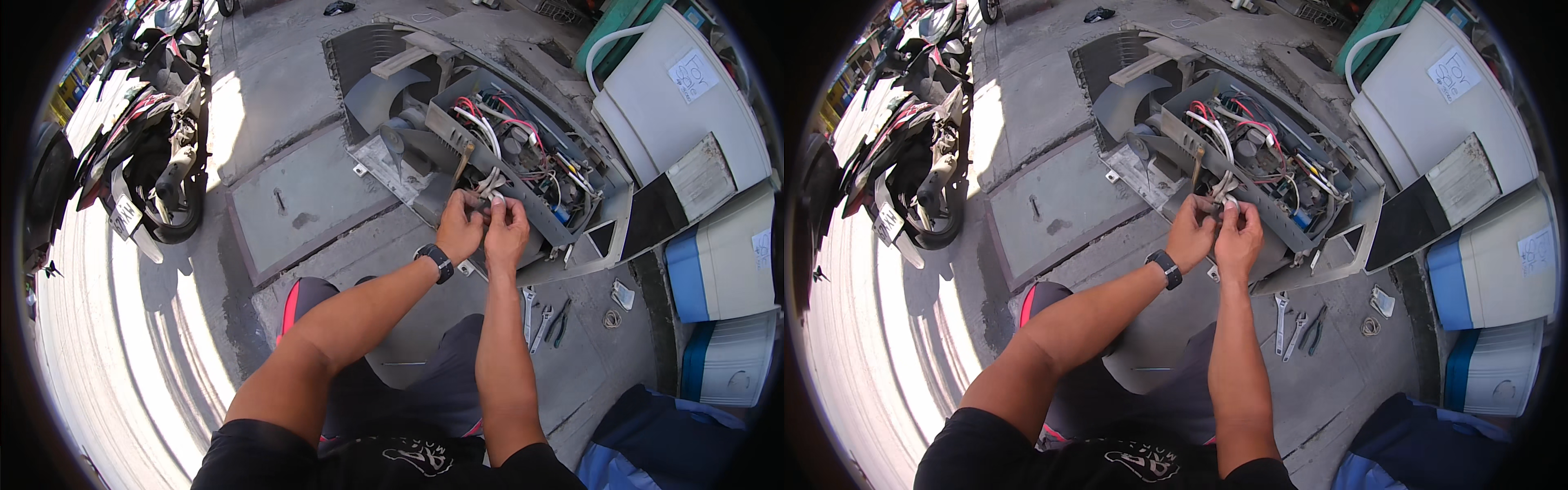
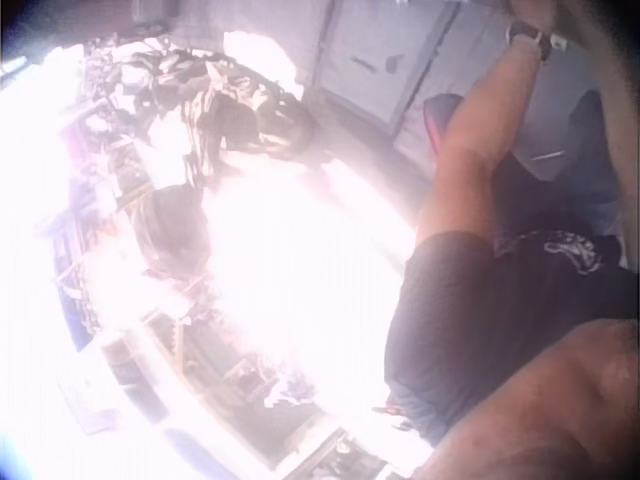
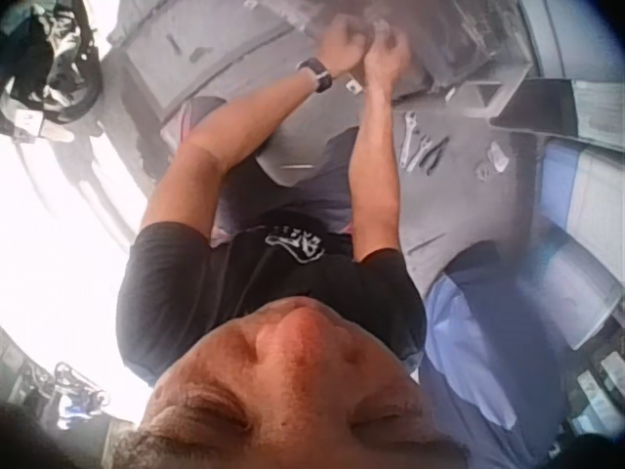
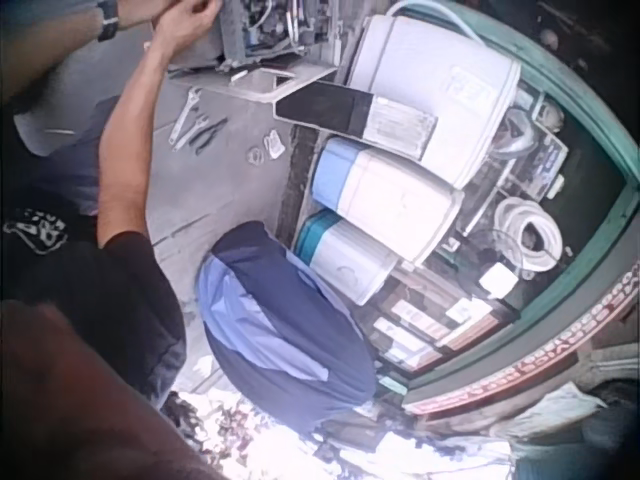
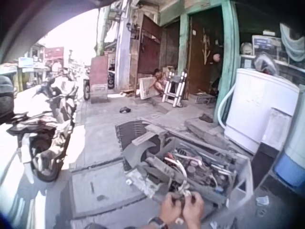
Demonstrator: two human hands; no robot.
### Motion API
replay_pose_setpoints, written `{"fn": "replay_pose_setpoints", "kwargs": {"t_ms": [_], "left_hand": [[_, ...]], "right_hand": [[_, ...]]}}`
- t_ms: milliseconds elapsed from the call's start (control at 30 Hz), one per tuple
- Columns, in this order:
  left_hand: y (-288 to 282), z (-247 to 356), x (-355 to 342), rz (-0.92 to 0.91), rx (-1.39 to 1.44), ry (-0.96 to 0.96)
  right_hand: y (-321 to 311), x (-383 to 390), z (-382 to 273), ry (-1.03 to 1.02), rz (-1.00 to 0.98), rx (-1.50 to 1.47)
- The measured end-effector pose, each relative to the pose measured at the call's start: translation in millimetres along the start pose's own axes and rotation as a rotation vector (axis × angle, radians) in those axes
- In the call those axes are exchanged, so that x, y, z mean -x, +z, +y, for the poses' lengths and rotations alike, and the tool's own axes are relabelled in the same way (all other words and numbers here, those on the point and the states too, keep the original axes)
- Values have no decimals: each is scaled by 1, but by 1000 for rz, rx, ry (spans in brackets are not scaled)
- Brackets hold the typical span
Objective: The person disassembles an air conditioner unit by removing the outer casing, disconnecting internal wiring, and unscrewing the fan motor and other components using a screwdriver and pliers.
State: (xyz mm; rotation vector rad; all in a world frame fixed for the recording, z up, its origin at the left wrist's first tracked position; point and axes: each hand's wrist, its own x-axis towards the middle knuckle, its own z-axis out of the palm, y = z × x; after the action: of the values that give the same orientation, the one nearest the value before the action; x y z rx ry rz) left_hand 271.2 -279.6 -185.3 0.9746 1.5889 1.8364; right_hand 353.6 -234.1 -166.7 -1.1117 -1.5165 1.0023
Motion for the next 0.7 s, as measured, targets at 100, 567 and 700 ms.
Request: {"fn": "replay_pose_setpoints", "kwargs": {"t_ms": [100, 567, 700], "left_hand": [[-11, 8, -17, 55, 50, -82], [-15, -3, 17, 37, -330, 82], [0, -21, 31, 26, -334, 106]], "right_hand": [[-6, 0, -10, 21, 18, 20], [-1, 6, 1, 25, 54, -61], [4, 3, -3, 72, 39, -192]]}}
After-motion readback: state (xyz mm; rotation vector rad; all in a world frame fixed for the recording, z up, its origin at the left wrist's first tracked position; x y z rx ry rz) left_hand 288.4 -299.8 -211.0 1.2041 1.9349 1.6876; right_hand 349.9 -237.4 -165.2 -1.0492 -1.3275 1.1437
